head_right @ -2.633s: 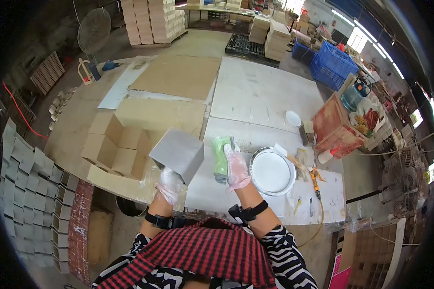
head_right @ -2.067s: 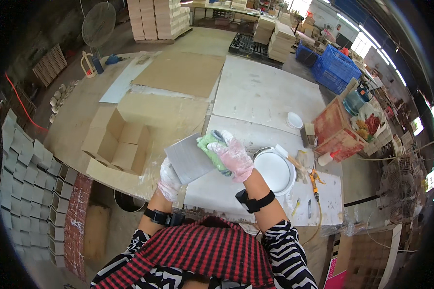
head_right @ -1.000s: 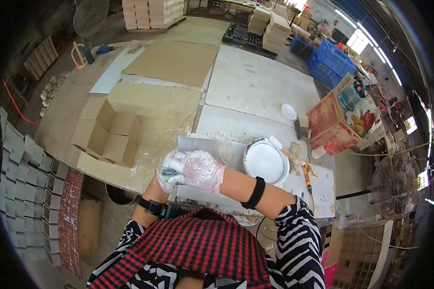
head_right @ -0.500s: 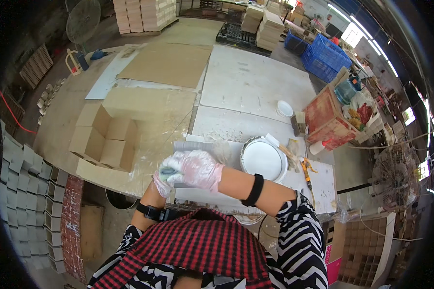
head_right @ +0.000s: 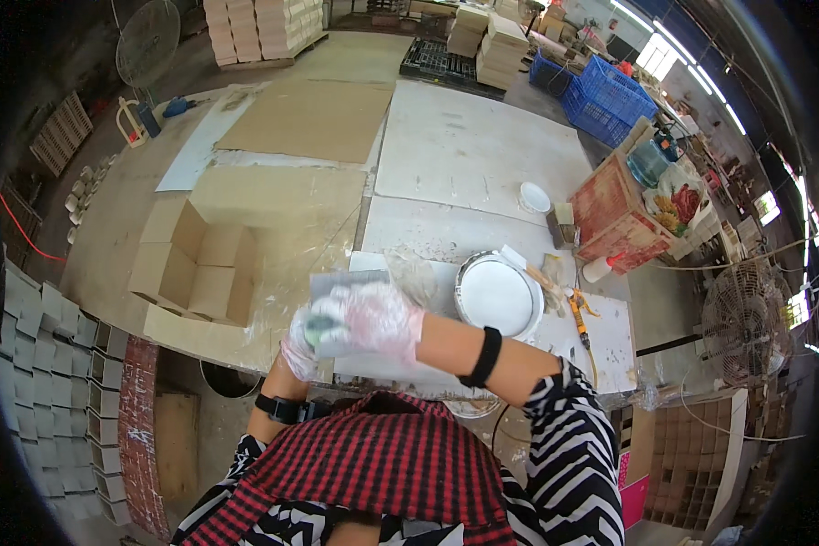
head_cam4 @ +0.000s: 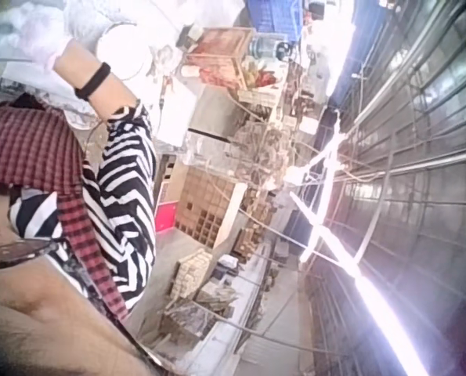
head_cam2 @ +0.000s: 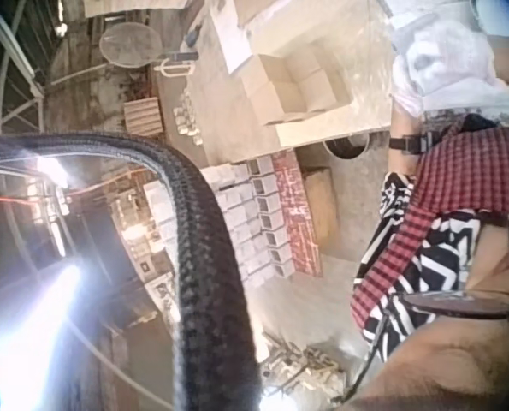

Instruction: The person wipes the exterior and interior surfaces of small rectangular boxes using a sponge dipped in white paint. They handle boxes one by one, picking them up from the table and placing them back down after wiping.

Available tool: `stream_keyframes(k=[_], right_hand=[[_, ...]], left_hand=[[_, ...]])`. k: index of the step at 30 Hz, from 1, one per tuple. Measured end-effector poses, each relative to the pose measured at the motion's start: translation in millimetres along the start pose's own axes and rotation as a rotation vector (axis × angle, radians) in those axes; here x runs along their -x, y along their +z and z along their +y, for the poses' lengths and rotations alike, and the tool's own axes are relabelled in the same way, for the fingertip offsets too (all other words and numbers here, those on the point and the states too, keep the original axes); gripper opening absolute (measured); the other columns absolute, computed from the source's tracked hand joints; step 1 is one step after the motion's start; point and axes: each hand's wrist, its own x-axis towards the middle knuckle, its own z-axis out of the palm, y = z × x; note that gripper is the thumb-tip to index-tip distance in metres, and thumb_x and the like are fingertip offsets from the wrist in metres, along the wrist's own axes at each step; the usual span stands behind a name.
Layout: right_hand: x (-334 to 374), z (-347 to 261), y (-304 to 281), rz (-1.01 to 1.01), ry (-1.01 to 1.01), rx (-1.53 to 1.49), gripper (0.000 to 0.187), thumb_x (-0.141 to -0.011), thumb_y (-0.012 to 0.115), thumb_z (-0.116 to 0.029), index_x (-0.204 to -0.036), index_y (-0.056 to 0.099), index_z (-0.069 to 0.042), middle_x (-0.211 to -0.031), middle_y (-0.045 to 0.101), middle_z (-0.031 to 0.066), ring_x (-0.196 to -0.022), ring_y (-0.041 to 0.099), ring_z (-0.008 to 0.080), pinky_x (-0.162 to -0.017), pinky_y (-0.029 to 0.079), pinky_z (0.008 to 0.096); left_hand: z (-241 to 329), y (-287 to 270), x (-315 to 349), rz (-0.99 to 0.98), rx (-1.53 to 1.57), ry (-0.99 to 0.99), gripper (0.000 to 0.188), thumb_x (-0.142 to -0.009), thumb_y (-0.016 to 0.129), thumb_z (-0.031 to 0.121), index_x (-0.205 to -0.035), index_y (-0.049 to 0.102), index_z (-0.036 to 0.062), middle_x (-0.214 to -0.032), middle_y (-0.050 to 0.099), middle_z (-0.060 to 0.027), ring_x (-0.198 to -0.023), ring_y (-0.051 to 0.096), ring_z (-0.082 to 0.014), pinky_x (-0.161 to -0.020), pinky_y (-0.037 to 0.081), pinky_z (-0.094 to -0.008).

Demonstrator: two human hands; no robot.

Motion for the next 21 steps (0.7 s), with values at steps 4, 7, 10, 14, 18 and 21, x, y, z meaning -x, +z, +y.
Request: stream_keyframes(k=[4, 7, 10, 14, 18, 21], right_hand=[[-46, 47, -6, 0.266, 0.143, -0.071, 0.036, -0.082, 0.057, -0.033, -0.111, 0.056, -0.013, -0.103, 0.061, 0.0105, -0.090, 0.060, 0.0267, -0.081, 0.047, 0.0352], [-47, 27, -47, 0.415, 0.518, -0.439, 0.034, -0.085, 0.054, -0.031, -0.109, 0.056, -0.007, -0.098, 0.061, 0.0118, -0.081, 0.060, 0.0232, -0.075, 0.047, 0.0330], [-45, 16, -43, 0.804, 0.612, -0.810, 0.032, -0.087, 0.054, -0.024, -0.111, 0.054, -0.003, -0.092, 0.060, 0.0078, -0.074, 0.057, 0.0143, -0.062, 0.046, 0.0293], [-24, 49, 6, 0.909, 0.170, -0.374, 0.035, -0.086, 0.056, -0.022, -0.114, 0.052, -0.002, -0.094, 0.060, 0.0063, -0.078, 0.056, 0.0124, -0.063, 0.046, 0.0273], [-32, 15, 39, 0.911, 0.481, -1.258, 0.037, -0.086, 0.056, -0.021, -0.115, 0.051, 0.000, -0.097, 0.060, 0.0088, -0.084, 0.057, 0.0165, -0.072, 0.046, 0.0277], [-33, -1, 44, 0.897, 0.582, -0.942, 0.039, -0.083, 0.059, -0.020, -0.115, 0.051, 0.001, -0.100, 0.061, 0.0112, -0.089, 0.057, 0.0183, -0.077, 0.046, 0.0283]], left_hand=[[7, 13, 14, 0.047, 0.022, -0.018, 0.036, -0.091, 0.043, 0.022, -0.117, 0.052, -0.0010, -0.109, 0.060, -0.0139, -0.096, 0.061, -0.0229, -0.082, 0.052, -0.0352], [12, 25, 33, 0.137, -0.121, 0.080, 0.036, -0.090, 0.045, 0.020, -0.116, 0.052, -0.0017, -0.108, 0.060, -0.0141, -0.095, 0.061, -0.0230, -0.080, 0.052, -0.0352], [29, 28, 54, 0.135, -0.025, 0.160, 0.036, -0.088, 0.046, 0.018, -0.117, 0.052, -0.0017, -0.108, 0.060, -0.0143, -0.096, 0.060, -0.0242, -0.081, 0.051, -0.0374], [29, 19, 71, 0.046, -0.005, 0.245, 0.041, -0.085, 0.048, 0.019, -0.122, 0.048, 0.0003, -0.115, 0.056, -0.0147, -0.103, 0.057, -0.0261, -0.088, 0.047, -0.0410], [33, 13, 80, 0.129, 0.368, 0.101, 0.047, -0.079, 0.057, 0.013, -0.122, 0.046, -0.0029, -0.117, 0.055, -0.0152, -0.105, 0.055, -0.0273, -0.090, 0.046, -0.0398], [27, 11, 84, 0.054, 0.136, 0.270, 0.055, -0.075, 0.061, 0.011, -0.126, 0.042, -0.0011, -0.121, 0.052, -0.0136, -0.110, 0.052, -0.0259, -0.093, 0.043, -0.0391]])
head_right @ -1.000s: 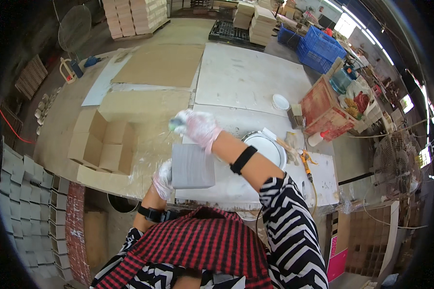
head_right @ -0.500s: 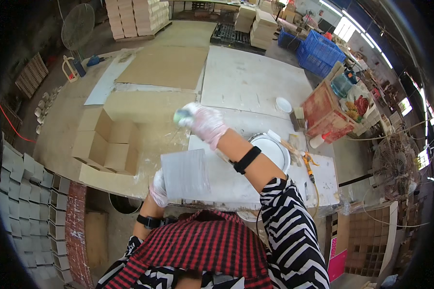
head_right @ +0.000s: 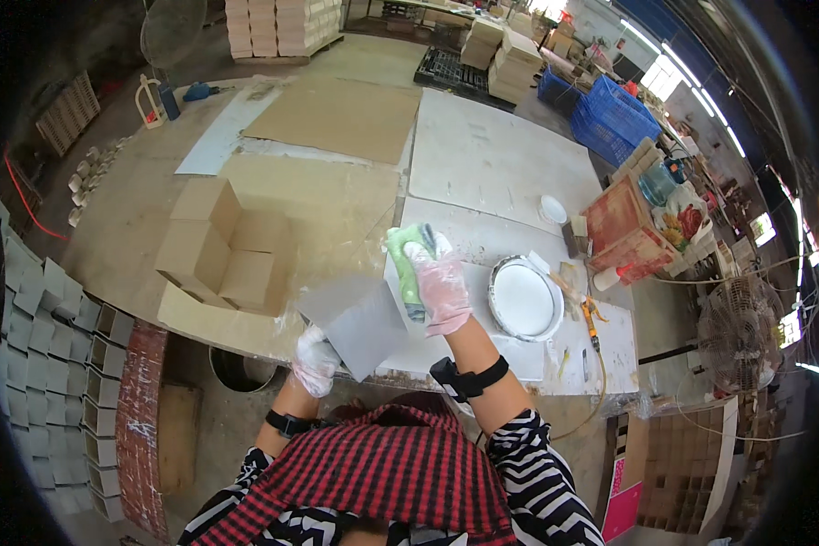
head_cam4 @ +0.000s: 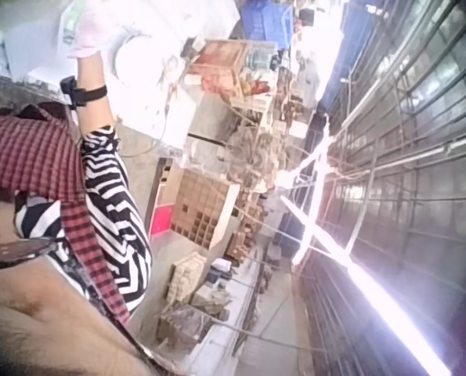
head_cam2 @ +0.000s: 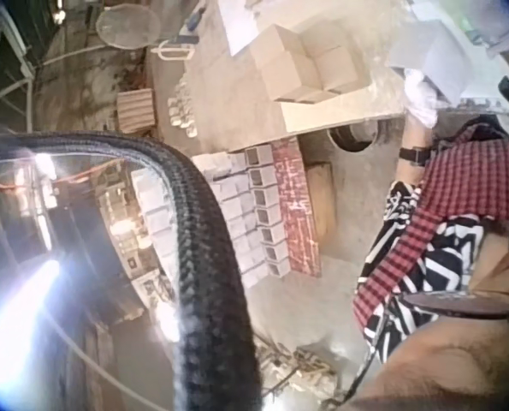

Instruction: The person wipes the exterior and interior surfaces of small rectangular boxes using a sponge dipped in white paint. They handle boxes one by one, picking them up from the table and placing them back down after wiping.

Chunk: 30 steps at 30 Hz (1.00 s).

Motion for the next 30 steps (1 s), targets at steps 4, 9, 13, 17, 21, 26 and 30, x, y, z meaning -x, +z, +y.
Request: stream_keyframes(k=[4, 9, 13, 17, 21, 26, 30], right_hand=[[25, -27, 25, -0.018, -0.125, 0.273, 0.040, -0.080, 0.061, -0.018, -0.114, 0.052, 0.003, -0.106, 0.061, 0.0154, -0.096, 0.059, 0.0202, -0.082, 0.046, 0.0299], [53, -28, 54, -0.253, -0.380, 0.555, 0.036, -0.081, 0.061, -0.024, -0.112, 0.056, -0.007, -0.096, 0.062, 0.0135, -0.092, 0.059, 0.0243, -0.081, 0.046, 0.0317], [123, -56, 88, -0.865, -0.450, 0.402, 0.031, -0.077, 0.066, -0.022, -0.103, 0.059, -0.007, -0.103, 0.059, 0.0098, -0.095, 0.058, 0.0246, -0.081, 0.046, 0.0332], [144, -60, 74, -0.957, 0.159, -0.258, 0.032, -0.078, 0.065, -0.015, -0.107, 0.056, -0.005, -0.095, 0.062, 0.0097, -0.094, 0.058, 0.0211, -0.085, 0.045, 0.0339], [123, -21, 29, -0.543, 0.153, -0.333, 0.029, -0.090, 0.049, -0.021, -0.112, 0.051, -0.002, -0.098, 0.059, 0.0087, -0.081, 0.058, 0.0130, -0.064, 0.049, 0.0264], [125, 26, 34, -0.348, 0.074, -0.307, 0.034, -0.092, 0.045, -0.025, -0.116, 0.047, -0.001, -0.096, 0.057, 0.0068, -0.073, 0.055, 0.0122, -0.059, 0.047, 0.0247], [143, 40, 63, -0.476, 0.078, -0.221, 0.033, -0.092, 0.045, -0.024, -0.117, 0.047, -0.002, -0.101, 0.057, 0.0066, -0.082, 0.055, 0.0138, -0.068, 0.046, 0.0260]], left_hand=[[-3, -16, 0, -0.111, -0.208, 0.134, 0.062, -0.074, 0.067, 0.017, -0.128, 0.040, 0.0023, -0.122, 0.052, -0.0101, -0.111, 0.051, -0.0223, -0.095, 0.041, -0.0367], [-11, -28, 9, -0.108, -0.418, 0.267, 0.060, -0.076, 0.067, 0.013, -0.128, 0.040, 0.0026, -0.122, 0.052, -0.0079, -0.110, 0.051, -0.0175, -0.096, 0.041, -0.0326], [-19, -96, 30, -0.158, -0.652, 0.336, 0.056, -0.078, 0.065, 0.008, -0.128, 0.040, 0.0033, -0.121, 0.053, -0.0074, -0.108, 0.053, -0.0175, -0.093, 0.043, -0.0321], [9, -47, 75, -0.091, -0.955, 0.446, 0.053, -0.079, 0.067, 0.011, -0.126, 0.044, 0.0046, -0.117, 0.055, -0.0062, -0.107, 0.054, -0.0181, -0.093, 0.044, -0.0343], [17, -32, 103, 0.142, -0.601, 0.442, 0.070, -0.074, 0.072, 0.005, -0.133, 0.034, 0.0055, -0.126, 0.050, -0.0070, -0.113, 0.050, -0.0171, -0.094, 0.043, -0.0324], [36, -52, 169, 0.246, -0.654, 0.602, 0.075, -0.071, 0.075, 0.006, -0.135, 0.034, 0.0068, -0.129, 0.047, -0.0062, -0.118, 0.046, -0.0185, -0.096, 0.041, -0.0332], [74, -75, 210, 0.414, -0.544, 0.801, 0.071, -0.071, 0.073, 0.006, -0.132, 0.036, 0.0039, -0.128, 0.048, -0.0062, -0.116, 0.048, -0.0202, -0.096, 0.041, -0.0356]])
